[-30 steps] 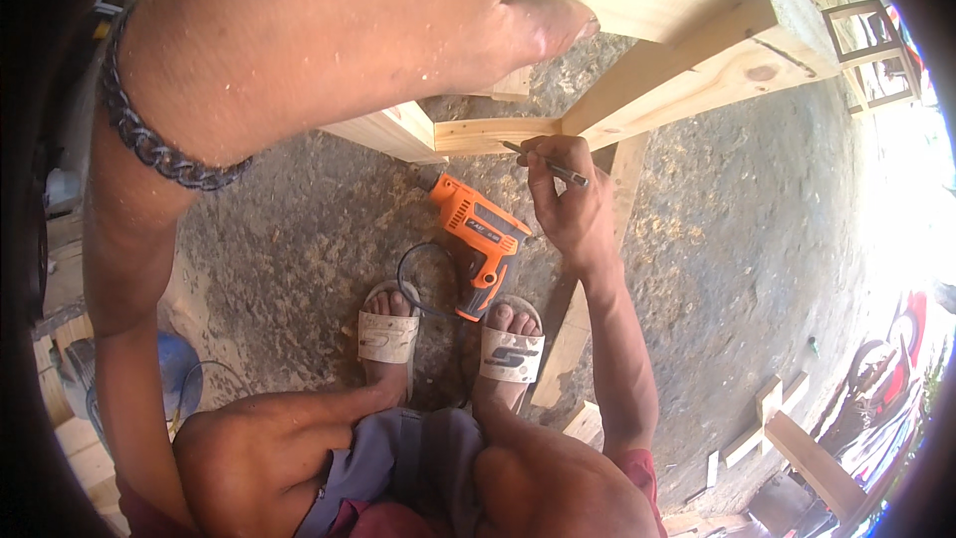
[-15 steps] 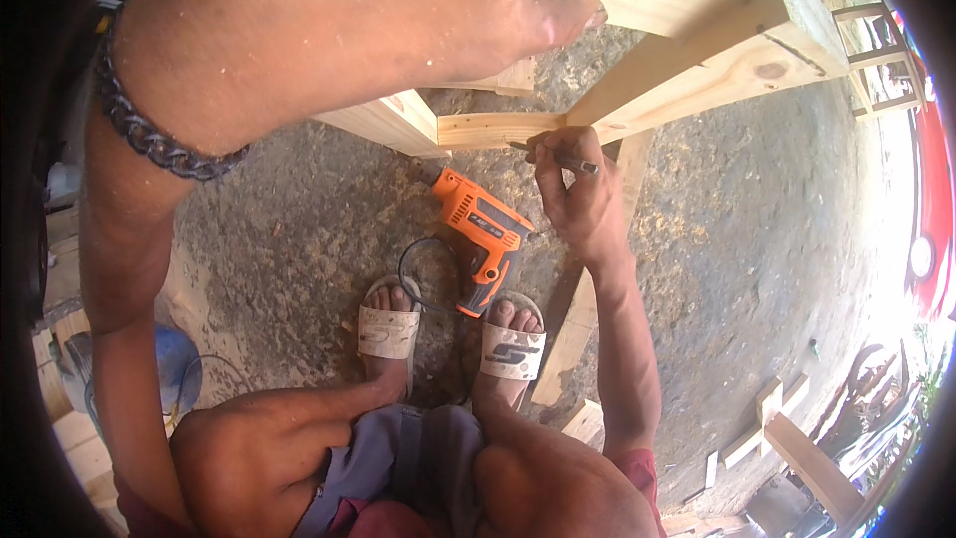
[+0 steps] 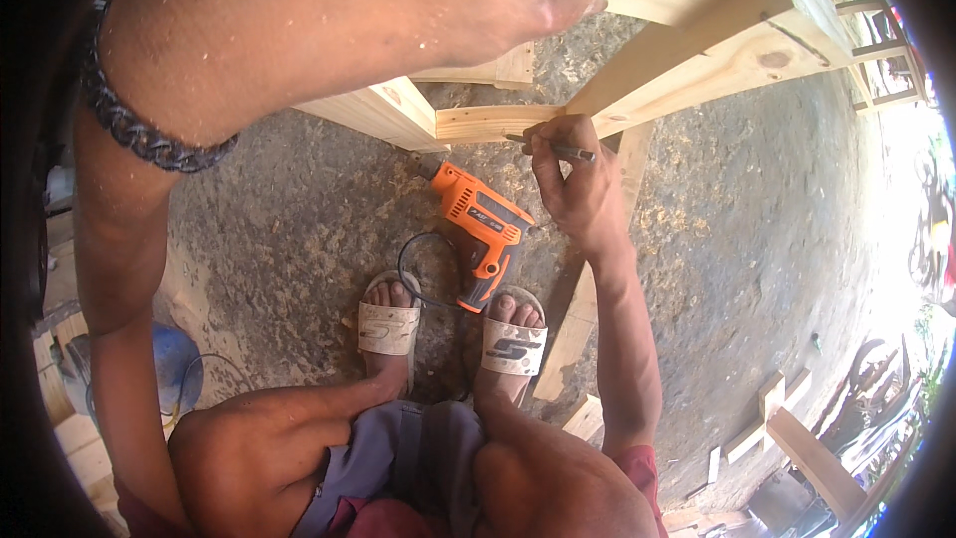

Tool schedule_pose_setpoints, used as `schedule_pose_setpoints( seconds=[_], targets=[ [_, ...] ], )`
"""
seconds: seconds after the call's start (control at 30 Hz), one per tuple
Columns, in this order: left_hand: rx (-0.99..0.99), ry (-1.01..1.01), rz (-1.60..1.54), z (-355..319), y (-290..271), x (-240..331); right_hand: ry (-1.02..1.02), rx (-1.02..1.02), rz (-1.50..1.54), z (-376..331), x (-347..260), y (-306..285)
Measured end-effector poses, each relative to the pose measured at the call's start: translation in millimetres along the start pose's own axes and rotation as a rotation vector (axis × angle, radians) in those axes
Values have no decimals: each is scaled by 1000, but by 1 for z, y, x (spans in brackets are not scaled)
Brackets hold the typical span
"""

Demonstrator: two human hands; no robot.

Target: The person measures a wooden frame with a tape, marks it with a pencil, and uses an electric drill to make holes in the wood. They later reach into a plastic container containing nails.

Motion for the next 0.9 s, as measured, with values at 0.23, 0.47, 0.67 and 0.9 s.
schedule_pose_setpoints(
  seconds=[0.23,0.47,0.67,0.9],
  targets=[
    [4,10,-11,2,0,2,6,13,-5,3,-6,-3],
    [1,19,-10,5,0,6,-2,5,20,4,-2,-3],
    [4,28,-16,8,2,8,-11,3,-6,5,-4,-2],
    [12,36,-15,17,1,13,-5,10,-6,6,-2,-2]
  ],
)
Point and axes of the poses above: each hand's wrist, its own z-axis towards the middle knuckle, its own y-axis out of the palm, x = y × z, the point moved 6 cm from there along z, towards the middle knuckle, and after that the axes turned 1 degree about x, right-handed, at the moved point
